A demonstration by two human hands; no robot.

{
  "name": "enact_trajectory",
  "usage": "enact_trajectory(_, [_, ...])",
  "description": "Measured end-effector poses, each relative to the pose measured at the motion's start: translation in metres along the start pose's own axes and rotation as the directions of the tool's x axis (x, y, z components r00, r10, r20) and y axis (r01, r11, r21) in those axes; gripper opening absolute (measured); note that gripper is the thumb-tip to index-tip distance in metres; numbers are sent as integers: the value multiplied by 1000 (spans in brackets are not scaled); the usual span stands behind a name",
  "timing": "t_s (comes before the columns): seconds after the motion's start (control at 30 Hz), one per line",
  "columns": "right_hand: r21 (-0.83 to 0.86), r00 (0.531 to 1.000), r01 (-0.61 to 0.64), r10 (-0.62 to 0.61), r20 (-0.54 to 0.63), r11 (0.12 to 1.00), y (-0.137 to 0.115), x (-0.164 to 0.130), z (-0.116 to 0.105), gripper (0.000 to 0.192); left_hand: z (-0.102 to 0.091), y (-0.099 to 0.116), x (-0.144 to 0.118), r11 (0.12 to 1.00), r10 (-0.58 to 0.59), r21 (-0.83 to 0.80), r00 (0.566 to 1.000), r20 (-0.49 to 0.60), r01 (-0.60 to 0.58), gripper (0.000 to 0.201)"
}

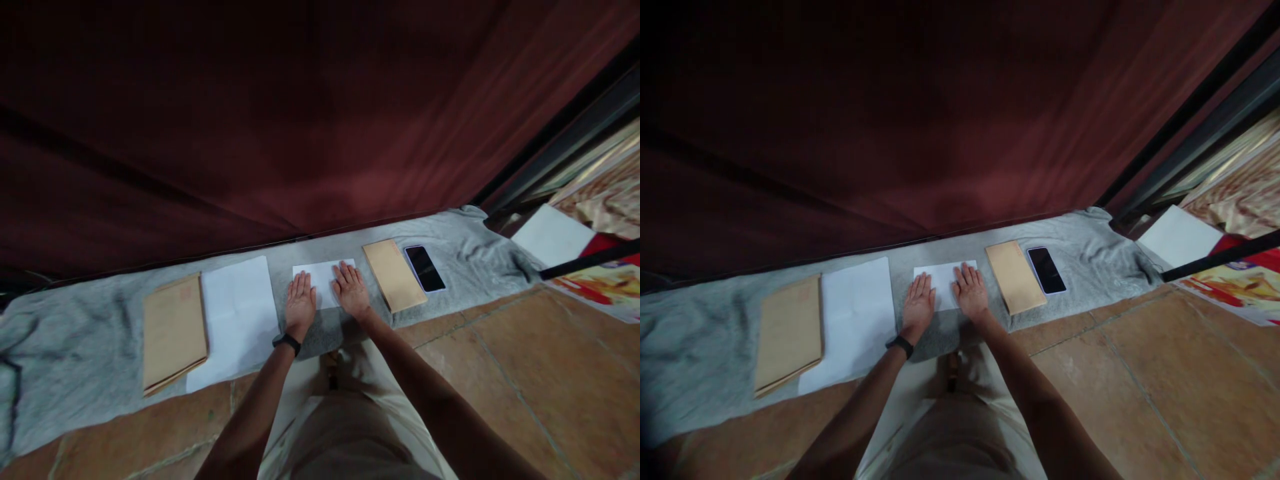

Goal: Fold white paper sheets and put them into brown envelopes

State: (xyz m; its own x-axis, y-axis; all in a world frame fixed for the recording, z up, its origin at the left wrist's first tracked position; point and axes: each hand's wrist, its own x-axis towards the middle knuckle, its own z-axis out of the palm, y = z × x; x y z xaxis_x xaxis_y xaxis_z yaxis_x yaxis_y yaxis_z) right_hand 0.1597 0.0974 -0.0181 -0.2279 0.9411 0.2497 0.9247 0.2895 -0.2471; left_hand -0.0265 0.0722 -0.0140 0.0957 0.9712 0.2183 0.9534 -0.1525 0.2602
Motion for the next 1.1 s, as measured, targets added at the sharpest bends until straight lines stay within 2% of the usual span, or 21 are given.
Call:
enact_trajectory(0.13, [-14, 1000, -9, 9, 8, 1000, 1, -1, 0, 53, -4, -1, -2, 999, -32, -29, 999, -10, 31, 53])
enact_trajectory(0.23, [-15, 1000, -15, 16, 17, 1000, 1, -1, 0, 53, -11, 7, -4, 999, -38, -3, 999, -3, 38, 53])
enact_trajectory(0.4, [0, 1000, -15, 15, 22, 1000, 0, -1, -1, 54, -18, 37, -20, 991, 136, -12, 988, 72, -136, 54])
enact_trajectory(0.47, [6, 1000, -17, 17, 25, 1000, 0, -1, -1, 54, -16, 44, -32, 990, 143, 4, 983, 117, -144, 57])
enact_trajectory(0.53, [12, 999, -18, 17, 28, 1000, 0, 0, -2, 54, -15, 43, -44, 991, 125, 34, 982, 141, -131, 61])
enact_trajectory(0.67, [15, 999, -17, 16, 29, 1000, -1, -1, -5, 54, -19, 28, -63, 989, 122, 62, 982, 147, -132, 66])
enact_trajectory(0.8, [18, 1000, -6, 6, 15, 1000, -1, -2, -4, 54, -26, 18, -75, 995, 58, 69, 990, 128, -67, 71])
enact_trajectory(0.97, [1, 1000, 7, -7, 8, 1000, 1, -3, -2, 54, -28, 30, -79, 997, -34, 66, 996, 83, 29, 71])
enact_trajectory(1.1, [1, 1000, -2, 1, 28, 1000, 2, -2, -3, 53, -23, 45, -76, 998, 40, 51, 993, 112, -46, 68])
